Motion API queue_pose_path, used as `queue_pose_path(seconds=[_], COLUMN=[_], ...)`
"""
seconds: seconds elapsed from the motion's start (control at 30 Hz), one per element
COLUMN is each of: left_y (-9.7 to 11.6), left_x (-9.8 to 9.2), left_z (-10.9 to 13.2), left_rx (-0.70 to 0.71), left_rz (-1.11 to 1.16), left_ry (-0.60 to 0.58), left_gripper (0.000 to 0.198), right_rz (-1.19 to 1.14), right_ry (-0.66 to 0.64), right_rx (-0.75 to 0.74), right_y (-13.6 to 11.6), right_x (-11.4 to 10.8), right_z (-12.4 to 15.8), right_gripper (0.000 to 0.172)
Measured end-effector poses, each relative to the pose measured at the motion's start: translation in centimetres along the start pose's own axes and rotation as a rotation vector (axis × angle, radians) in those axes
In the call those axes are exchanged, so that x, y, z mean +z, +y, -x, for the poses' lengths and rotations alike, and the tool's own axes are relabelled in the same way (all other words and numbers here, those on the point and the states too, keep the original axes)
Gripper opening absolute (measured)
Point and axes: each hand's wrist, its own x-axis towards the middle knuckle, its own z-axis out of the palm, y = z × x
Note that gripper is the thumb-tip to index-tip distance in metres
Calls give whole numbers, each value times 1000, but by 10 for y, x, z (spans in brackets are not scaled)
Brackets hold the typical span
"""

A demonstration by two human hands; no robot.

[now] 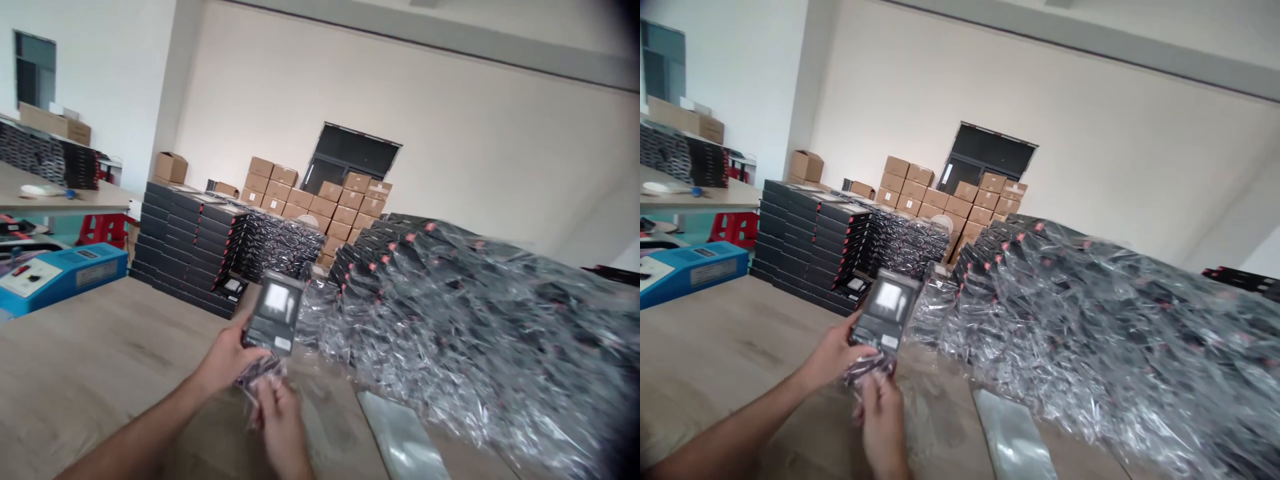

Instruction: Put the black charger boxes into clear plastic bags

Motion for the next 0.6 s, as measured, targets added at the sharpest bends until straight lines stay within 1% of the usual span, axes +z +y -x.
queue_pose_path(seconds=[0.07, 0.13, 0.17, 0.23, 0.27, 0.3, 0.37, 0.43, 0.47, 0.5, 0.53, 0.57, 0.6], left_y=[0, 6, 11, 24, 30, 35, 41, 41, 40, 38, 35, 32, 27], left_x=[-5, -5, -2, 10, 19, 31, 55, 77, 83, 87, 85, 80, 70], left_z=[-15, -40, -57, -94, -113, -132, -166, -192, -202, -210, -217, -222, -225], left_rx=[28, 49, 60, 90, 74, 15, -55, -114, -141, -166, -187, -202, -214], left_rz=[-28, -103, -154, -240, -280, -344, -389, -437, -462, -488, -516, -547, -584], left_ry=[141, 192, 193, 165, 120, 56, -27, -103, -131, -150, -156, -150, -133], left_gripper=[54, 44, 40, 36, 37, 36, 38, 45, 49, 53, 57, 61, 64], right_rz=[225, 441, 522, 624, 661, 700, 781, 853, 878, 895, 906, 913, 914], right_ry=[-73, -51, -21, 30, 36, 44, 54, 71, 80, 88, 98, 109, 119], right_rx=[-189, -353, -396, -424, -430, -433, -445, -457, -461, -467, -470, -470, -471], right_y=[0, 0, 1, 4, 6, 8, 14, 20, 23, 25, 27, 29, 30], right_x=[6, 4, 1, -6, -9, -12, -16, -20, -21, -23, -24, -24, -24], right_z=[4, 4, 3, -1, -2, -4, -6, -6, -6, -6, -6, -6, -6], right_gripper=[39, 37, 36, 35, 34, 33, 30, 28, 28, 27, 27, 26, 26])
